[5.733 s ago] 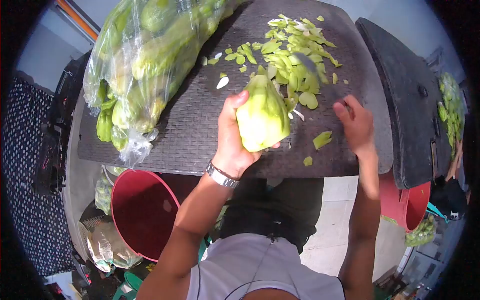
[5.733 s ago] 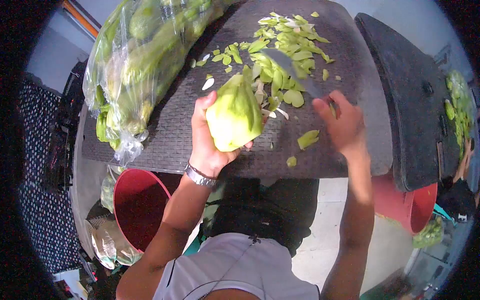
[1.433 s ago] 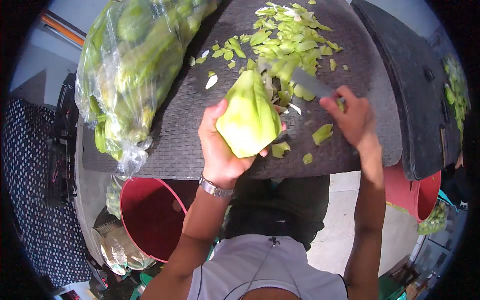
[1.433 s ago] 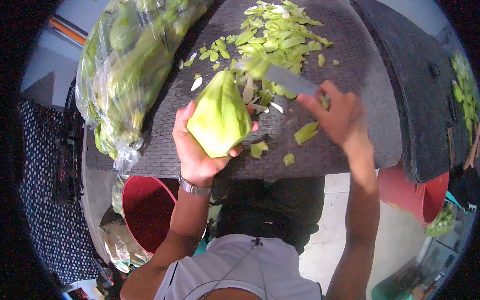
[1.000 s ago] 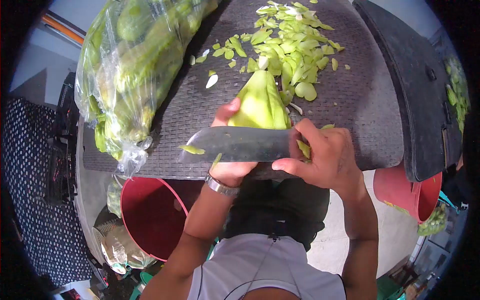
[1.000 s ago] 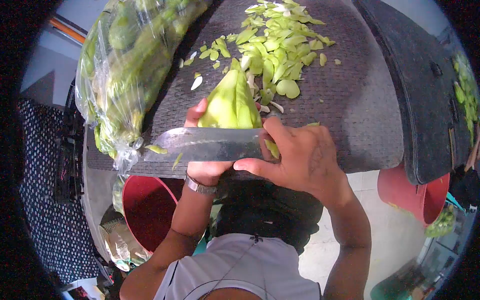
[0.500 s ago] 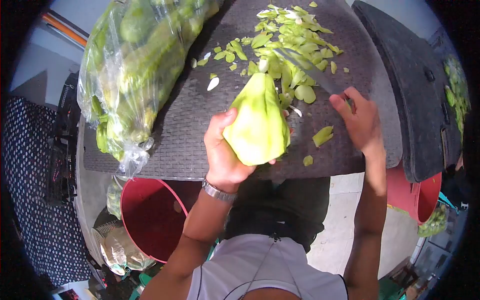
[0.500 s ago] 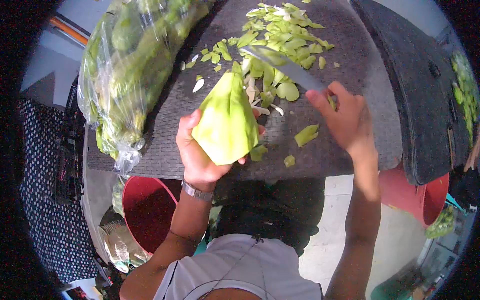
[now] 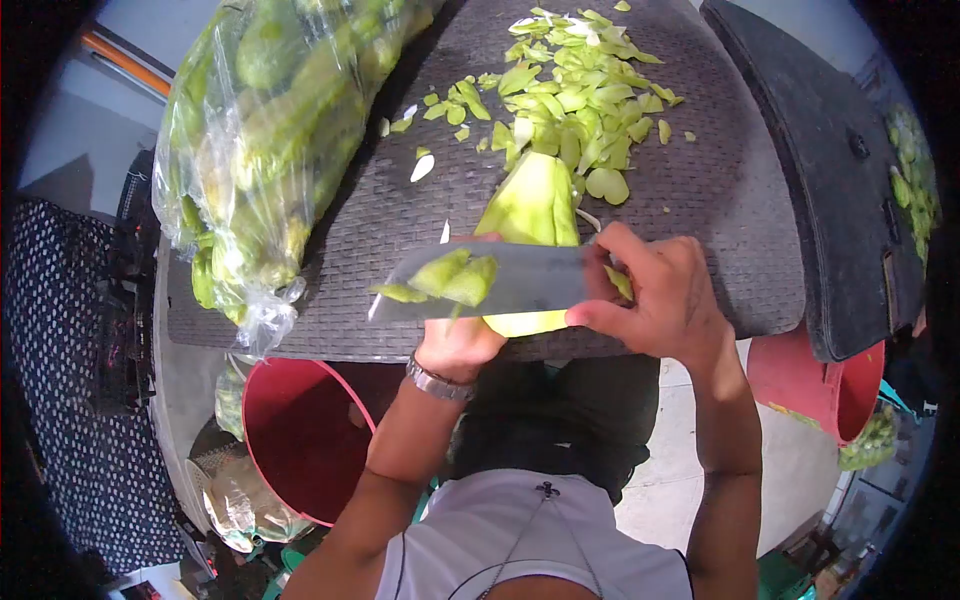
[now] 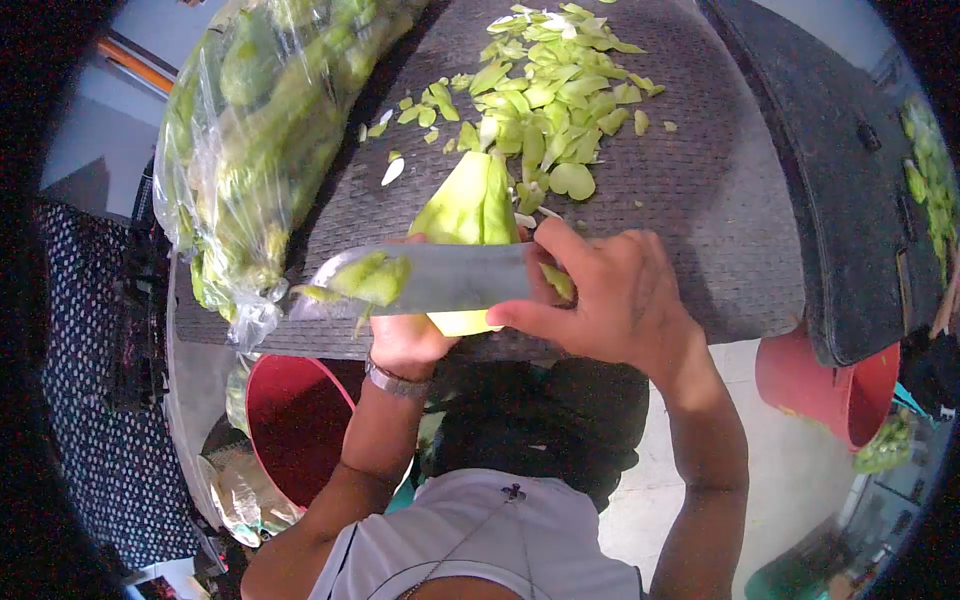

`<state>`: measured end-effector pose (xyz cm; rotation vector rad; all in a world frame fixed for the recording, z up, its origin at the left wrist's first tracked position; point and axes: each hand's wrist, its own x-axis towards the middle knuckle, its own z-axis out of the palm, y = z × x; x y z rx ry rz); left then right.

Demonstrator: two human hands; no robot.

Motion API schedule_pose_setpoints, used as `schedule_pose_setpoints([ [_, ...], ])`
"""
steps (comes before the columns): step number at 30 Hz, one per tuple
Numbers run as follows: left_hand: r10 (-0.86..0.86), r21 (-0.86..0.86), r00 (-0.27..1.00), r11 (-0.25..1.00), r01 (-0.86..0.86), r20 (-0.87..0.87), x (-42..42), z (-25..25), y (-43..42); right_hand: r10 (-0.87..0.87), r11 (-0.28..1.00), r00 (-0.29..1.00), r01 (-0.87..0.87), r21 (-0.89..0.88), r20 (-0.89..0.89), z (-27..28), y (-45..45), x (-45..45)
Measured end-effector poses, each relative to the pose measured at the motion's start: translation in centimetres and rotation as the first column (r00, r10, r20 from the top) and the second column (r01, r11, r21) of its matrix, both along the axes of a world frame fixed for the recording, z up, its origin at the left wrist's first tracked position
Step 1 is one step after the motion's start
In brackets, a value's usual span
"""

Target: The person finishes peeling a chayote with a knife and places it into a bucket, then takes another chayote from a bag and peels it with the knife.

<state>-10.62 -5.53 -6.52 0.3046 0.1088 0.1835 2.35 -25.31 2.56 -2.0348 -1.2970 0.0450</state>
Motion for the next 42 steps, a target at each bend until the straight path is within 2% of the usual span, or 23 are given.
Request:
schedule_pose_setpoints([
  [1,-0.001,-0.002,1.0,1.0,0.001,0.017,0.1,1.1,-0.3,0.02,1.0,1.0,-0.02,0.02,0.007,-0.2,-0.1,0.4],
  [2,-0.002,-0.004,1.0,1.0,0.002,0.031,0.2,2.4,-0.5,-0.062,0.998,0.998,0.061,-0.025,-0.006,-0.7,-0.4,1.2],
  [3,0.019,0.188,0.995,0.982,0.0,-0.097,0.5,4.2,-0.5,-0.145,0.987,0.989,0.143,-0.068,-0.013,-1.4,-0.9,2.4],
  [5,-0.081,0.16,0.991,0.982,0.097,-0.104,0.8,5.8,-0.7,-0.279,0.954,0.96,0.277,-0.112,-0.004,-1.9,-1.8,4.3],
  [7,-0.17,0.144,0.985,0.975,0.168,-0.002,0.7,6.2,-0.3,-0.381,0.918,0.924,0.38,-0.117,0.008,-2.2,-2.6,5.6],
  [10,-0.163,0.159,0.986,0.974,0.159,0.014,1.0,5.9,0.0,-0.465,0.881,0.882,0.454,-0.135,-0.069,-2.0,-3.2,6.5],
  [11,-0.135,0.168,0.991,0.977,0.134,-0.005,1.0,5.7,0.0,-0.458,0.888,0.845,0.424,-0.178,-0.276,-2.1,-3.2,6.4],
  [13,-0.1,0.124,0.993,0.986,0.108,-0.069,1.4,5.7,0.1,-0.41,0.91,0.648,0.341,-0.237,-0.641,-2.5,-3.1,5.8],
  [15,-0.052,0.117,0.988,0.991,0.069,-0.147,1.5,5.6,0.1,-0.238,0.966,0.205,0.147,-0.211,-0.949,-1.2,-3.2,5.0],
  [16,-0.018,0.129,0.982,0.991,0.043,-0.19,1.5,5.5,0.1,-0.152,0.986,-0.063,0.062,-0.156,-0.986,-0.7,-3.2,4.5],
  [19,0.04,0.175,0.974,0.984,0.0,-0.225,1.4,5.9,-0.4,-0.118,0.987,0.056,0.117,-0.111,-0.991,-1.4,-2.3,3.1],
  [22,0.057,0.227,0.98,0.974,-0.013,-0.191,1.7,6.3,-0.6,-0.142,0.95,0.515,0.309,0.029,-0.845,0.6,-2.0,1.0],
  [24,0.064,0.234,0.98,0.972,-0.018,-0.188,1.6,6.2,-0.6,-0.33,0.898,0.779,0.433,0.077,-0.532,-1.3,-0.9,1.6],
  [26,0.065,0.232,0.98,0.973,-0.02,-0.191,2.0,6.3,-0.5,-0.437,0.879,0.797,0.477,-0.01,-0.417,-1.4,-0.8,2.4],
  [28,0.056,0.218,0.976,0.976,-0.009,-0.212,1.7,6.5,-0.5,-0.478,0.877,0.665,0.394,-0.274,-0.574,-0.1,-1.0,2.8],
  [30,0.055,0.207,0.975,0.978,-0.01,-0.214,1.9,6.4,-0.3,-0.403,0.906,0.714,0.401,-0.138,-0.572,0.0,-0.7,2.3],
  [32,0.039,0.202,0.974,0.979,0.007,-0.223,1.9,6.0,0.0,-0.33,0.939,0.803,0.335,-0.082,-0.496,0.4,-0.6,0.5],
  [34,0.002,0.125,0.98,0.992,0.023,-0.199,1.6,5.4,0.3,-0.231,0.973,0.917,0.21,-0.101,-0.326,1.9,-0.2,-1.6],
  [35,-0.018,0.087,0.983,0.996,0.035,-0.185,1.7,5.2,0.3,-0.161,0.987,0.958,0.152,-0.055,-0.237,1.6,0.0,-2.1],
  [36,0.019,0.008,0.963,1.0,-0.017,-0.269,2.2,5.5,-0.5,-0.092,0.996,0.985,0.09,-0.017,-0.144,0.8,0.2,-2.6],
  [37,-0.078,0.042,0.986,0.995,0.085,-0.146,2.3,5.8,-0.5,-0.024,1.0,0.998,0.025,0.013,-0.05,0.1,0.4,-3.1],
  [38,-0.047,0.022,0.983,0.998,0.052,-0.177,2.4,5.9,-0.7,-0.063,0.998,0.997,0.064,-0.016,0.037,-0.4,0.6,-3.5],
  [42,-0.025,-0.009,0.978,1.0,0.024,-0.209,2.4,5.9,-1.1,-0.073,0.997,0.993,0.073,0.003,0.097,-0.7,0.9,-3.6],
])
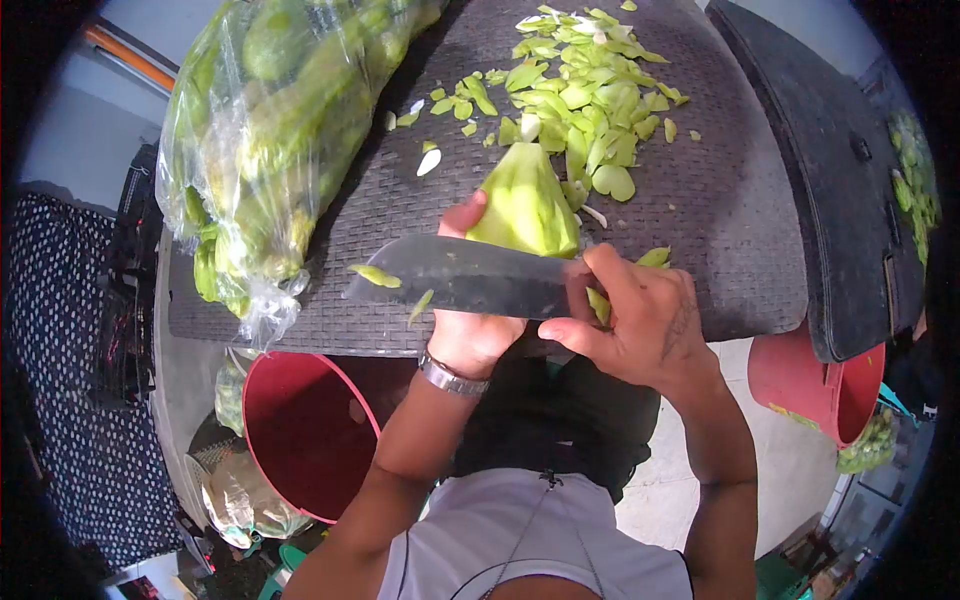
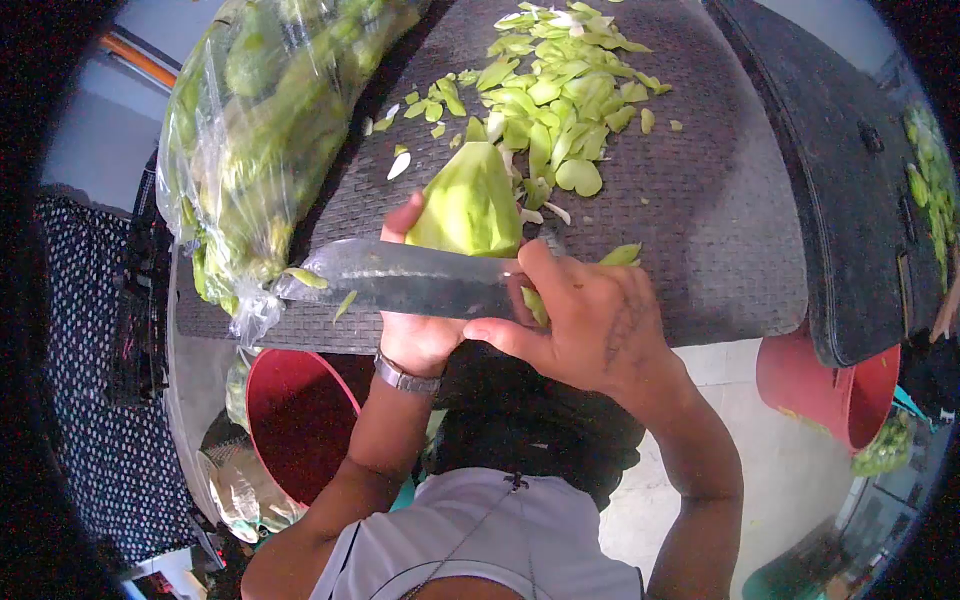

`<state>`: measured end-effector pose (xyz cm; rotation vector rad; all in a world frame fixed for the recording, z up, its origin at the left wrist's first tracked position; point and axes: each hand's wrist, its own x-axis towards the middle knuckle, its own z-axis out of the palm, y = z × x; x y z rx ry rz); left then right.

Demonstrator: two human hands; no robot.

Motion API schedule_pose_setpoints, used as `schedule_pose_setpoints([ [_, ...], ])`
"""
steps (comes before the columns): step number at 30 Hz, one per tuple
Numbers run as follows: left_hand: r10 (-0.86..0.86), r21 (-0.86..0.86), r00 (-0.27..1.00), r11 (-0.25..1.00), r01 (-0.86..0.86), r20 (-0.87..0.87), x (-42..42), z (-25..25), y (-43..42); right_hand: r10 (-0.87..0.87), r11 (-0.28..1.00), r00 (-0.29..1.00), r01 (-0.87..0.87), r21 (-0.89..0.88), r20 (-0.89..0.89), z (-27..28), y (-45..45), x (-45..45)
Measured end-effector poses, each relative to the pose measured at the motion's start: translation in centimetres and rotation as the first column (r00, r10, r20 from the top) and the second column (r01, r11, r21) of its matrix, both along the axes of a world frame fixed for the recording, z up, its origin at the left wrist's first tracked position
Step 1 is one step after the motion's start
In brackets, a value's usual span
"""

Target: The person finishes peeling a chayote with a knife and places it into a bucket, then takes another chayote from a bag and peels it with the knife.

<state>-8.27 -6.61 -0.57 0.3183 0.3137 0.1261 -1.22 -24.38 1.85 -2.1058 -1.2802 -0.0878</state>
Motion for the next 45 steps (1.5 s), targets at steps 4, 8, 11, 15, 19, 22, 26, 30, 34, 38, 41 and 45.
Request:
schedule_pose_setpoints([
  [4,-0.003,0.004,1.0,1.0,0.003,0.01,0.0,-0.2,-0.1,-0.005,0.999,1.0,0.006,-0.053,0.014,-0.2,-0.2,0.5],
  [8,-0.008,-0.062,0.996,0.998,0.003,-0.087,-0.4,0.1,0.1,0.062,0.997,0.995,-0.066,-0.04,-0.079,0.9,-1.1,3.0],
  [11,-0.073,0.075,0.997,0.995,0.071,0.03,-0.9,-1.1,1.1,-0.155,0.975,0.984,0.138,-0.174,-0.091,0.7,-1.7,4.5],
  [15,-0.038,0.113,0.999,0.993,0.034,0.033,-1.1,0.8,1.4,-0.329,0.939,0.923,0.298,-0.169,-0.199,-0.1,-3.2,9.1],
  [19,0.003,0.007,0.999,1.0,-0.003,0.047,-0.7,-0.4,1.2,-0.056,0.998,0.976,0.046,-0.051,-0.208,2.1,-1.6,3.7],
  [22,-0.001,0.012,1.0,1.0,0.001,-0.022,0.2,0.5,0.2,0.084,0.996,0.991,-0.086,-0.019,-0.104,1.9,-0.2,1.6],
  [26,-0.05,-0.081,0.999,0.995,0.051,0.018,0.2,-0.6,0.4,0.083,0.996,0.996,-0.082,-0.04,0.024,1.0,0.2,1.2],
  [30,-0.069,-0.146,0.996,0.986,0.078,0.065,0.1,-0.2,0.3,0.093,0.993,0.995,-0.091,-0.08,0.023,1.4,0.1,1.6],
  [34,-0.045,-0.138,0.998,0.989,0.052,0.051,-0.7,-0.4,0.6,0.052,0.998,0.999,-0.051,-0.026,0.009,0.8,-0.7,3.3],
  [38,-0.018,-0.024,1.0,1.0,0.017,-0.009,-0.9,1.0,1.0,-0.21,0.971,0.974,0.198,-0.131,-0.08,0.0,-2.5,5.7],
  [41,-0.052,-0.007,0.998,0.999,0.052,0.028,-1.2,0.9,1.0,-0.401,0.907,0.904,0.37,-0.198,-0.146,-0.6,-4.6,9.1],
  [45,-0.065,0.066,0.998,0.996,0.065,-0.013,-0.6,0.1,0.8,-0.368,0.924,0.89,0.316,-0.217,-0.27,0.2,-4.0,8.1],
])
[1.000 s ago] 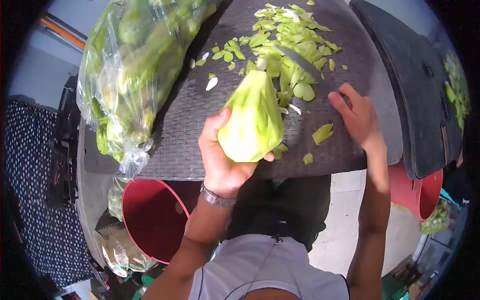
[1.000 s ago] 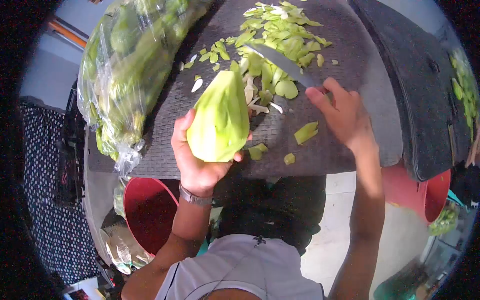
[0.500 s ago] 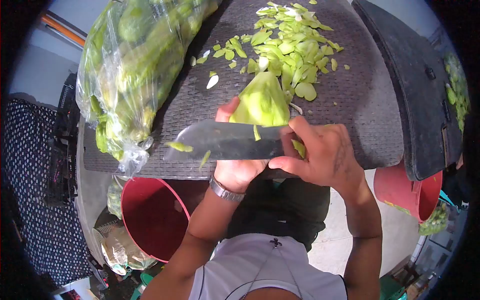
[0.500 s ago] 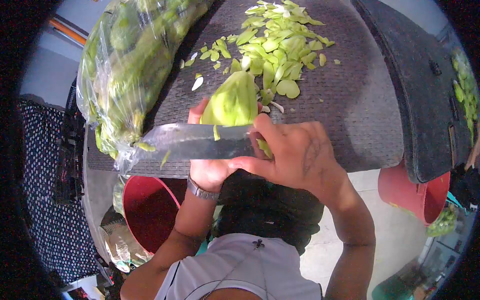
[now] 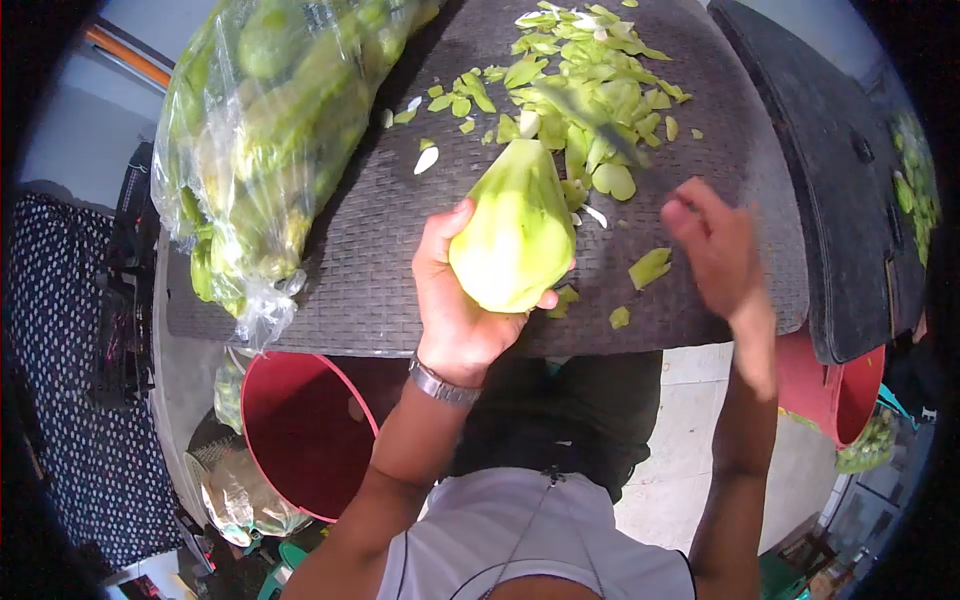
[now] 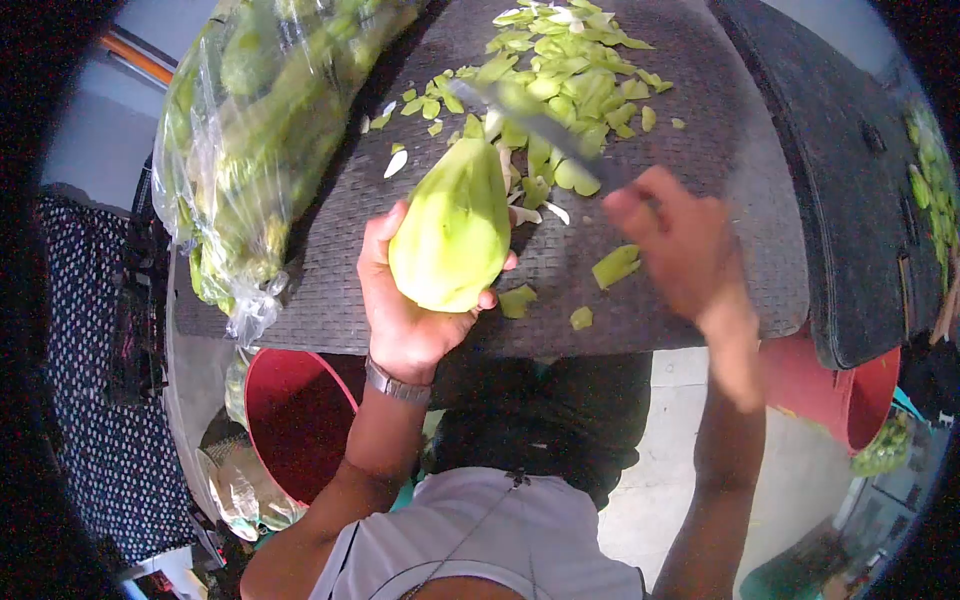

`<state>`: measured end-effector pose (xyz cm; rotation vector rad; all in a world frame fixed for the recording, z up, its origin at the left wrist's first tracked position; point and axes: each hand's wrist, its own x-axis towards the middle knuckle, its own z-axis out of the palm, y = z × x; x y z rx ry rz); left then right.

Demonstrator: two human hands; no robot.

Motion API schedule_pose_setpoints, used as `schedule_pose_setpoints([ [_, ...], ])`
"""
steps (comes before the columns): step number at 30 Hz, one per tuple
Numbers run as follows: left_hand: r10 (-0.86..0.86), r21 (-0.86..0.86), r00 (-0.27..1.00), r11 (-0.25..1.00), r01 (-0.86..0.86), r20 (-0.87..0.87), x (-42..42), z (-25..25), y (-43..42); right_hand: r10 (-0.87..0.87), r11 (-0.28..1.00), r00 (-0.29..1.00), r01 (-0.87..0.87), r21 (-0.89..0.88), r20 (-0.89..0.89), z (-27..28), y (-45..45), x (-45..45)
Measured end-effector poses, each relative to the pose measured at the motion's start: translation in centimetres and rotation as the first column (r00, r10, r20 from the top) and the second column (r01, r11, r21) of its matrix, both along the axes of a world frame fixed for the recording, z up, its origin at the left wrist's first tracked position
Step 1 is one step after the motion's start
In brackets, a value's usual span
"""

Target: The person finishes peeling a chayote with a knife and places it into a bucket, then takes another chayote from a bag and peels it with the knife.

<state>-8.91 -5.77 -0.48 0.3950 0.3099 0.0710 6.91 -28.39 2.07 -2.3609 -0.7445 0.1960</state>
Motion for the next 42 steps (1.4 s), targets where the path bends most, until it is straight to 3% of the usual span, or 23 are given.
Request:
schedule_pose_setpoints([
  [3,0.015,0.0,1.0,1.0,-0.015,-0.016,0.3,-0.8,-0.5,0.228,0.973,0.973,-0.226,0.048,-0.043,2.1,1.6,-4.0],
  [6,0.098,-0.055,0.993,0.993,-0.102,-0.062,0.6,-1.8,-1.0,0.349,0.922,0.92,-0.371,0.11,0.178,1.6,2.5,-5.3],
  [13,0.035,-0.076,0.999,0.997,-0.033,0.025,0.2,-2.7,-0.9,0.439,0.888,0.862,-0.459,0.02,0.253,2.3,2.6,-4.5],
  [16,0.002,-0.111,0.993,0.994,0.011,0.12,-0.6,-1.2,-0.9,0.367,0.921,0.912,-0.384,0.067,0.183,1.9,2.4,-3.3],
  [19,-0.079,-0.034,0.981,0.996,0.087,0.178,-1.1,-0.1,-0.3,-0.001,0.996,0.997,0.009,-0.093,0.08,-1.0,0.8,1.9],
  [22,-0.028,0.014,0.982,1.0,0.026,0.185,-1.4,0.7,-0.2,-0.04,0.998,0.997,0.043,-0.038,0.069,-0.7,0.1,2.1],
  [25,0.027,0.029,0.993,0.999,-0.031,0.118,-0.4,-0.1,-0.3,0.103,0.995,0.989,-0.101,-0.019,0.103,2.0,1.2,-1.7],
  [28,0.011,-0.051,0.987,0.999,-0.003,0.16,-0.5,-2.1,-0.4,0.329,0.936,0.938,-0.339,0.091,0.112,3.3,2.5,-4.8],
  [29,0.022,-0.18,0.981,0.984,0.013,0.191,-0.7,-3.5,-0.5,0.345,0.929,0.925,-0.361,0.082,0.161,3.3,2.8,-5.1],
  [31,0.018,-0.244,0.981,0.969,0.031,0.194,-0.8,-4.1,-0.5,0.383,0.911,0.888,-0.409,0.059,0.253,3.1,3.2,-5.6],
  [36,0.002,-0.045,0.965,0.999,0.011,0.261,-1.3,-3.4,-0.5,0.378,0.918,0.882,-0.396,0.005,0.281,2.4,2.9,-3.5],
  [42,-0.011,-0.045,0.984,0.999,0.019,0.178,-1.2,-1.9,0.2,0.296,0.955,0.927,-0.292,-0.054,0.23,0.9,0.4,0.0],
])
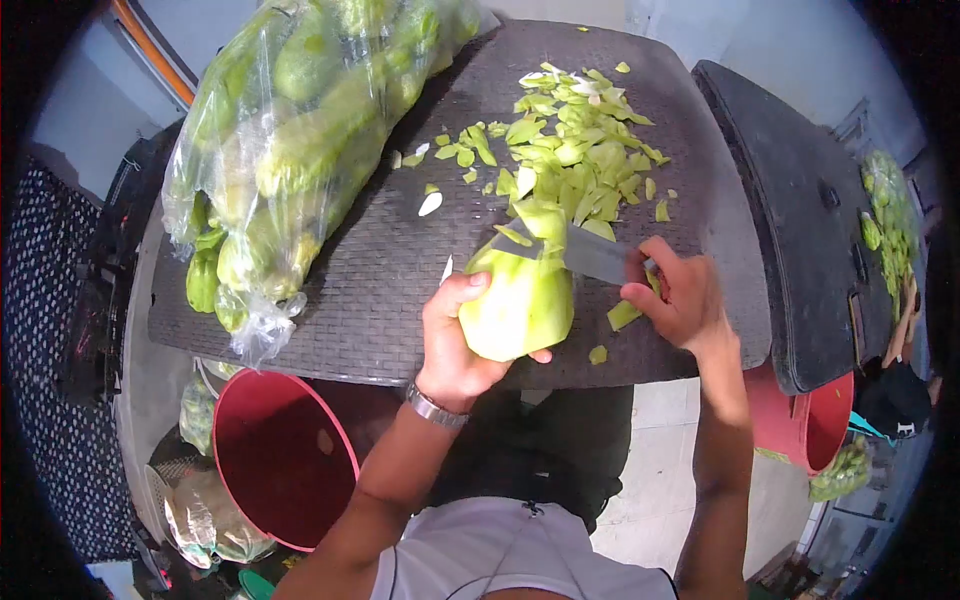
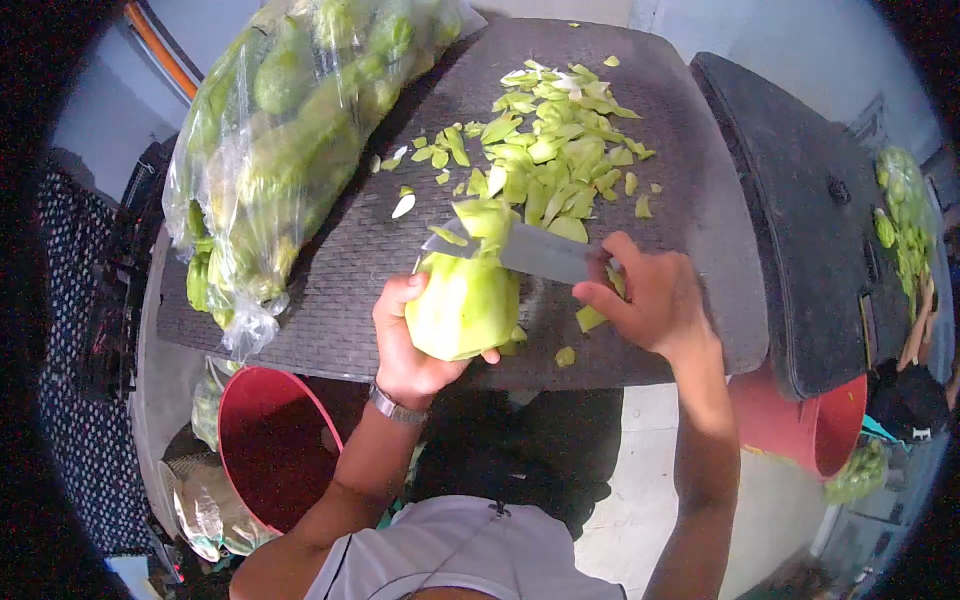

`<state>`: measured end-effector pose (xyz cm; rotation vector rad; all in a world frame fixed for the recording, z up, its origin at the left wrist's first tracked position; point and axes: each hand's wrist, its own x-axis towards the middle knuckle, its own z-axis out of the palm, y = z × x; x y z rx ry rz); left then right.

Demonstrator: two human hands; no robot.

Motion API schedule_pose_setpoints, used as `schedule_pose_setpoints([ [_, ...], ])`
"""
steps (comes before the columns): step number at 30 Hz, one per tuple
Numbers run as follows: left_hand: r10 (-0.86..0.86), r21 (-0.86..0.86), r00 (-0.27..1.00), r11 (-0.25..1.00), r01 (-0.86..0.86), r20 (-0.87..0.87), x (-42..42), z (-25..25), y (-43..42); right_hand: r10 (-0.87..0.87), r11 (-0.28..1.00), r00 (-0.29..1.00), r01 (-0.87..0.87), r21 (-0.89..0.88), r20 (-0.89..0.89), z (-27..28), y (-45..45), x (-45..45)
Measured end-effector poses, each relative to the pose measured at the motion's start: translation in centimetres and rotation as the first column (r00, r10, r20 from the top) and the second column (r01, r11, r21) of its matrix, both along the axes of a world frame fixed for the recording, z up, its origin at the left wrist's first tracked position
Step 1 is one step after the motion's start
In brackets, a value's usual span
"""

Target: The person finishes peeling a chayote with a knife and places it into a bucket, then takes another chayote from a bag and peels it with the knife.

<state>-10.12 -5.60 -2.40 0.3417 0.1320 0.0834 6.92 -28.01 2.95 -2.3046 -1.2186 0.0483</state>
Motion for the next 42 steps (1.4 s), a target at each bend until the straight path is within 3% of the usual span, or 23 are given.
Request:
schedule_pose_setpoints([
  [4,-0.021,-0.004,1.0,1.0,0.021,-0.001,-0.1,0.1,-0.2,-0.024,1.0,0.999,0.024,0.005,-0.021,-0.2,-0.4,-0.6],
  [7,-0.053,-0.007,0.998,0.999,0.053,0.026,-0.5,0.0,0.0,-0.227,0.972,0.967,0.217,-0.096,-0.118,-0.5,-0.6,1.2],
  [10,-0.053,0.003,0.998,0.999,0.053,0.043,-0.5,1.0,0.3,-0.315,0.948,0.94,0.307,-0.079,-0.132,-1.3,-2.1,4.7],
  [11,-0.039,0.005,0.998,0.999,0.038,0.04,-0.7,1.3,0.2,-0.293,0.956,0.932,0.291,-0.038,-0.212,-1.7,-2.0,4.8],
  [14,0.157,0.021,0.959,0.987,-0.156,-0.238,0.7,1.8,-0.1,-0.33,0.943,0.904,0.302,-0.14,-0.273,0.4,-1.2,3.3],
  [17,0.182,0.069,0.965,0.983,-0.172,-0.19,1.2,0.0,0.7,-0.367,0.927,0.789,0.352,-0.127,-0.493,4.5,-0.2,-0.4],
  [19,0.199,0.102,0.96,0.978,-0.182,-0.198,1.3,0.5,0.7,-0.298,0.928,0.845,0.366,0.073,-0.444,4.1,-0.1,-1.8],
  [22,0.203,0.146,0.956,0.974,-0.175,-0.21,1.0,1.8,0.0,-0.18,0.881,0.975,0.219,0.42,-0.131,0.4,2.4,-1.3],
  [24,0.163,0.121,0.968,0.983,-0.141,-0.189,1.0,2.3,0.2,-0.194,0.889,0.979,0.204,0.41,-0.067,-0.8,2.8,-0.9],
  [26,0.049,0.071,0.997,0.997,-0.045,-0.054,0.7,1.3,0.8,-0.294,0.931,0.927,0.332,0.149,-0.232,-0.1,2.2,-1.4],
  [29,-0.075,-0.017,0.992,0.997,0.077,0.098,0.5,-0.8,0.9,-0.169,0.979,0.951,0.193,0.069,-0.258,3.0,2.7,-4.9],
  [30,-0.116,-0.036,0.982,0.992,0.122,0.149,0.8,-0.9,1.0,-0.079,0.989,0.984,0.097,0.108,-0.158,2.8,3.0,-5.6],
  [32,0.004,-0.179,1.0,0.984,-0.001,0.02,0.4,-0.9,-0.3,0.091,0.984,0.995,-0.096,0.153,0.045,2.3,3.3,-6.7],
  [33,-0.005,-0.233,0.99,0.972,-0.029,-0.143,1.0,-0.3,-0.6,0.102,0.98,0.992,-0.114,0.161,0.08,2.2,3.4,-6.9],
  [36,-0.144,-0.21,0.989,0.967,0.144,0.017,0.8,-0.4,0.0,0.149,0.972,0.976,-0.174,0.157,0.159,2.0,3.5,-7.1],
  [42,-0.264,-0.355,0.952,0.885,0.302,0.154,0.7,1.2,0.3,0.201,0.966,0.957,-0.229,0.12,0.209,2.1,3.5,-6.6],
])
